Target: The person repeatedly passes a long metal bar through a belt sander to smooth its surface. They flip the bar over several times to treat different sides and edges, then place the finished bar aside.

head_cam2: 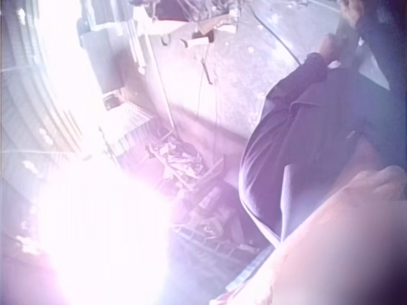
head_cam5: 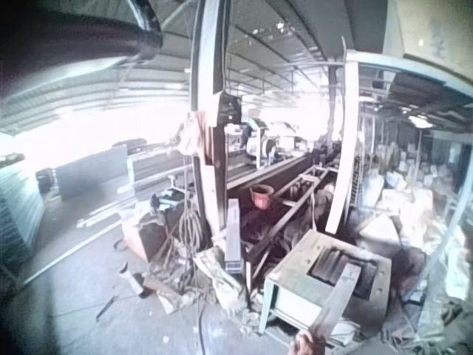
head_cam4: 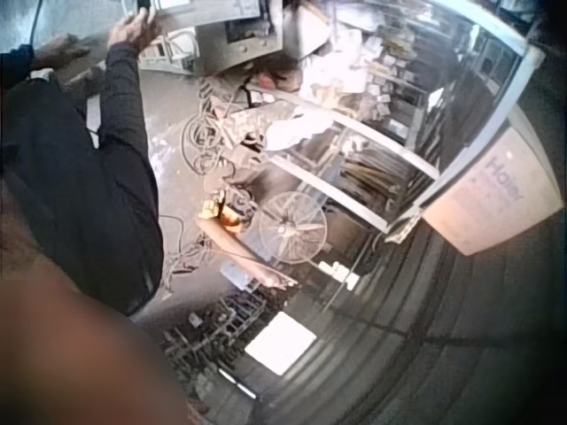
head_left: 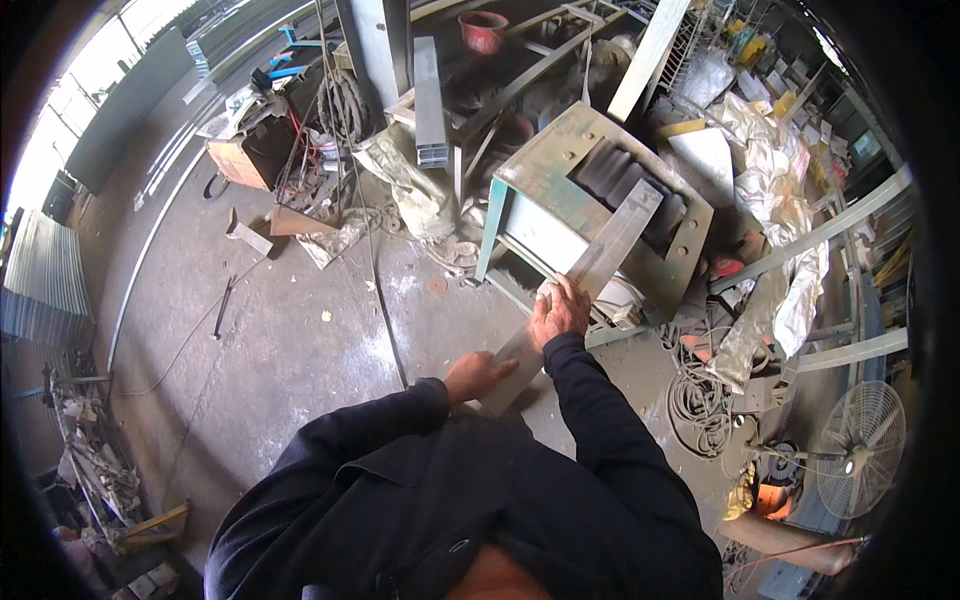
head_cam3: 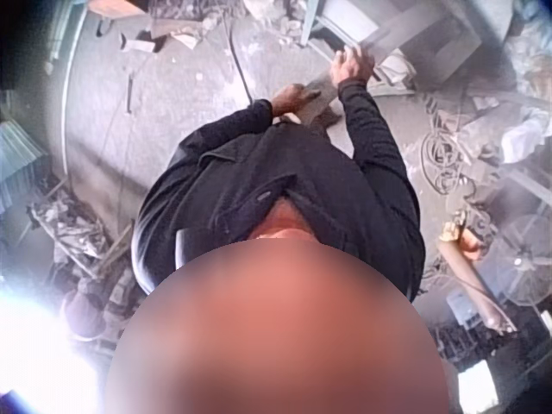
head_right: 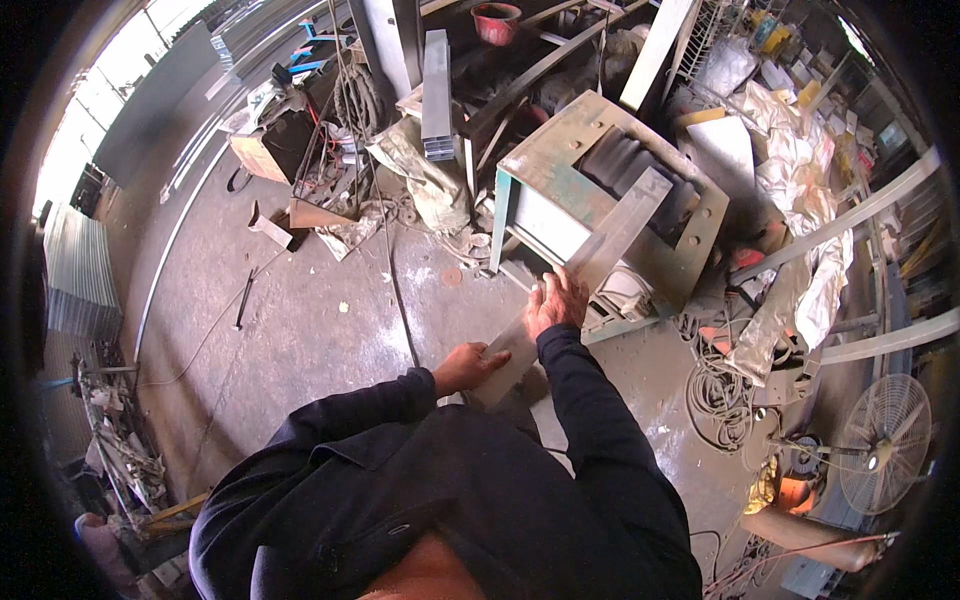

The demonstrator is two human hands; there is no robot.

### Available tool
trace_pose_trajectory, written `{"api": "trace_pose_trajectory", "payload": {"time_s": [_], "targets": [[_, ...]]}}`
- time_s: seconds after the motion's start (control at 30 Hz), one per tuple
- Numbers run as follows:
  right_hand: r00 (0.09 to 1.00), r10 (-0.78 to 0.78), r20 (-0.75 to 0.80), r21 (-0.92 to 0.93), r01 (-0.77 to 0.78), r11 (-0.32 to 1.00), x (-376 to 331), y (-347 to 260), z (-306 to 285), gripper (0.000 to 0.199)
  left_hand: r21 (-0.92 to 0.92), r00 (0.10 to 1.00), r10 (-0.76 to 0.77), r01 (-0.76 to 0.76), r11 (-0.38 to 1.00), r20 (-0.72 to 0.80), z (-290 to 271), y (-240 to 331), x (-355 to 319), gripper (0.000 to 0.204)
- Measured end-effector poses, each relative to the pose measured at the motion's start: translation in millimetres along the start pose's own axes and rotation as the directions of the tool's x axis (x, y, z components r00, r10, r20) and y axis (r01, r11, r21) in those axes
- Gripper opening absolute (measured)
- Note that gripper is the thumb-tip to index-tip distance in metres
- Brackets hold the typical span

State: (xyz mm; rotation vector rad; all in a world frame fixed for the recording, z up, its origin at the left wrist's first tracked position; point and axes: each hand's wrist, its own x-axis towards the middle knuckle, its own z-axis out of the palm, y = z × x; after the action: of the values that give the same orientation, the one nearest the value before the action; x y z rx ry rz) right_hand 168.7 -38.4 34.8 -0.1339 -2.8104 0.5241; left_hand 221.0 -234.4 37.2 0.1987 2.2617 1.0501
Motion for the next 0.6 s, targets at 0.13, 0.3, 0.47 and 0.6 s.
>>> {"api": "trace_pose_trajectory", "payload": {"time_s": [0.13,0.3,0.47,0.6], "targets": [[0.999,0.002,-0.036,-0.080,-0.005,0.997,13,12,1,0.059,-0.154,0.992,-0.121,0.122,0.980,0.016,11,2,19,0.067],[0.994,0.103,-0.030,-0.129,-0.106,0.986,54,44,5,0.061,-0.076,0.992,-0.092,0.085,0.993,-0.089,25,24,53,0.066],[0.994,0.104,-0.022,-0.110,-0.106,0.988,116,96,4,0.056,0.019,0.990,-0.114,0.116,0.993,-0.088,29,66,116,0.066],[0.991,0.137,0.005,-0.142,-0.135,0.981,171,136,1,0.057,0.008,0.991,-0.091,0.092,0.996,-0.098,28,106,172,0.069]]}}
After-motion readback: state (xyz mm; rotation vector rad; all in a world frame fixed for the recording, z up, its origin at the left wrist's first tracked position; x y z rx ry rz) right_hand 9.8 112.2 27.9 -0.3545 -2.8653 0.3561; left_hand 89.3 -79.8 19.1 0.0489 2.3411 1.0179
